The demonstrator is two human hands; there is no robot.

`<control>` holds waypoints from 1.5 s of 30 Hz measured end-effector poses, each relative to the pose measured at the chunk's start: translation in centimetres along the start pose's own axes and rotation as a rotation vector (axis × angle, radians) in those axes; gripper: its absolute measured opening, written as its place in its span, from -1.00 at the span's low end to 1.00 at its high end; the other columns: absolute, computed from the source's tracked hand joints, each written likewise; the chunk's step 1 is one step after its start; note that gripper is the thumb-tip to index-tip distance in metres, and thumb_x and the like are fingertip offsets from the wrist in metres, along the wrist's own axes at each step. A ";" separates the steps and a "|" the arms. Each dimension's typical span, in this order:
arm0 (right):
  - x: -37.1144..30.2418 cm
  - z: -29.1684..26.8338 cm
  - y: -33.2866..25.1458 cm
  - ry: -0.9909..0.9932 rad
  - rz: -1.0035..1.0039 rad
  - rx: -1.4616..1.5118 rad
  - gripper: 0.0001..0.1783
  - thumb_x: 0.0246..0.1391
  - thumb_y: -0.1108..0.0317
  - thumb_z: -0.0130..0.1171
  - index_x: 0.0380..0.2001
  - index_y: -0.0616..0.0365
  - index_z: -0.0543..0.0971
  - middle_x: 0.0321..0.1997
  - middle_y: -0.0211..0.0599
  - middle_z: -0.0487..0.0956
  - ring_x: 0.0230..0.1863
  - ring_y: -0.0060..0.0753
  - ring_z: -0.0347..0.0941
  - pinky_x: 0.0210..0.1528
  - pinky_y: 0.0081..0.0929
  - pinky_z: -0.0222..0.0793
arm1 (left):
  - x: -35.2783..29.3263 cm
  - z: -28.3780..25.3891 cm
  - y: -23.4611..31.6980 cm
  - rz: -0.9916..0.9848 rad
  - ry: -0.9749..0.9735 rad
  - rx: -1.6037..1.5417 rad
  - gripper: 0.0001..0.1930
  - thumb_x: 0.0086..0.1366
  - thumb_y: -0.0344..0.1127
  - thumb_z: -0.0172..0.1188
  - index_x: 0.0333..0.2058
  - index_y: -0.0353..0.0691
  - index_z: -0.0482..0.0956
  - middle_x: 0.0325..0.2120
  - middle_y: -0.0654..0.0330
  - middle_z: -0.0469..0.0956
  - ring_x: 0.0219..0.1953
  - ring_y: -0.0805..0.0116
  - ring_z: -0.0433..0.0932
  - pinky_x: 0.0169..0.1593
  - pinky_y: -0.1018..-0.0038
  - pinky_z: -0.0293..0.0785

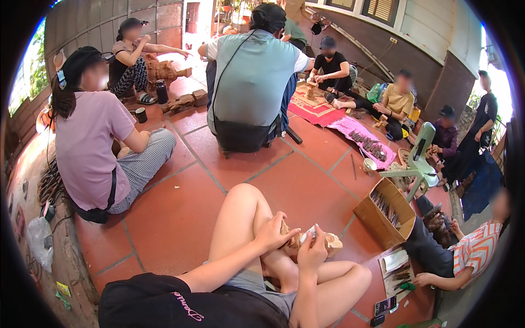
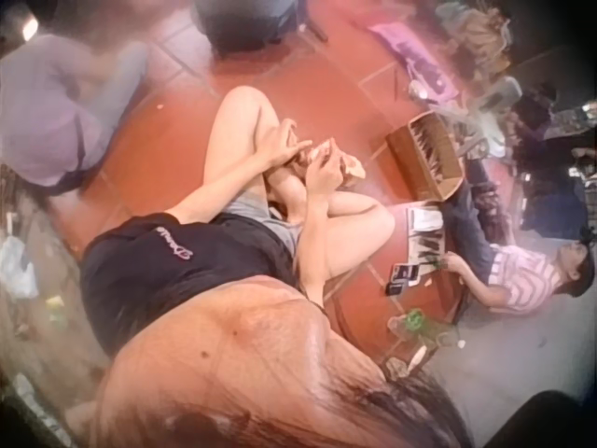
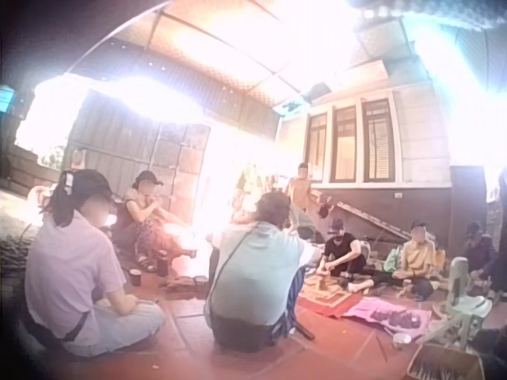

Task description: The person sits on the floor and carves a small wooden object using a chisel and a small hammer. They repeatedly strike the chisel to shape the wood, occasionally rotating the piece to access different sides.

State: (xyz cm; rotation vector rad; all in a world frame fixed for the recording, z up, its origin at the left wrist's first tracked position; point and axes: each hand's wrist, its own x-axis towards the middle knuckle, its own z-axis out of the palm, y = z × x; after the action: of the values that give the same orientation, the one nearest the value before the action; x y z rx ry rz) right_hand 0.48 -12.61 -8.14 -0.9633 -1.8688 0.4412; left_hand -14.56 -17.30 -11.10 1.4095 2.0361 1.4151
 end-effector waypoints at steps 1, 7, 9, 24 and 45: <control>0.1 0.0 0.1 0.070 0.009 0.021 -0.73 0.28 0.32 0.12 -0.02 0.21 0.55 -0.24 0.07 0.67 -0.28 0.11 0.65 -0.26 -0.12 0.55 | 0.0 0.0 0.1 0.001 -0.005 -0.002 -0.28 0.22 0.24 0.32 -0.01 -0.33 0.37 -0.27 -0.21 0.57 -0.19 -0.17 0.61 -0.09 0.14 0.50; -0.1 -0.2 0.2 -0.371 0.064 -0.156 -0.78 0.25 0.29 0.13 -0.09 0.11 0.53 -0.27 0.08 0.66 -0.28 0.18 0.63 -0.25 0.05 0.50 | -0.2 0.2 0.1 0.036 -0.003 -0.026 -0.30 0.22 0.22 0.33 -0.02 -0.33 0.37 -0.23 -0.24 0.57 -0.14 -0.21 0.60 -0.06 0.12 0.50; -0.3 0.4 0.1 -0.128 -0.006 -0.045 -0.79 0.24 0.28 0.13 -0.11 0.09 0.54 -0.29 0.05 0.66 -0.30 0.19 0.62 -0.25 0.07 0.49 | 0.0 0.5 -0.5 0.058 0.044 -0.009 -0.28 0.20 0.26 0.31 -0.02 -0.31 0.37 -0.28 -0.23 0.58 -0.18 -0.21 0.60 -0.11 0.09 0.50; 0.0 -0.7 -0.1 -0.461 0.109 -0.147 -0.75 0.25 0.35 0.15 -0.06 0.21 0.56 -0.27 0.00 0.67 -0.28 0.05 0.63 -0.19 -0.07 0.49 | -0.3 0.3 -0.7 0.119 0.049 -0.011 -0.30 0.19 0.24 0.34 -0.06 -0.31 0.38 -0.26 -0.21 0.56 -0.23 -0.20 0.61 -0.18 0.12 0.52; -0.6 -0.4 1.1 -0.487 0.067 -0.118 -0.73 0.25 0.36 0.17 -0.01 0.19 0.51 -0.19 0.02 0.63 -0.28 0.10 0.61 -0.21 -0.10 0.51 | -0.5 -0.1 -0.3 0.125 0.030 -0.025 -0.32 0.22 0.16 0.36 -0.01 -0.34 0.37 -0.24 -0.23 0.55 -0.20 -0.16 0.60 -0.11 0.14 0.51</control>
State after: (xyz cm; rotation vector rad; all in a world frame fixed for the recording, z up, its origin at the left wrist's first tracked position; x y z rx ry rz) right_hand 1.44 -12.49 -9.00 -1.0663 -2.3244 0.6561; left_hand -14.56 -17.78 -11.41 1.5379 1.9717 1.5150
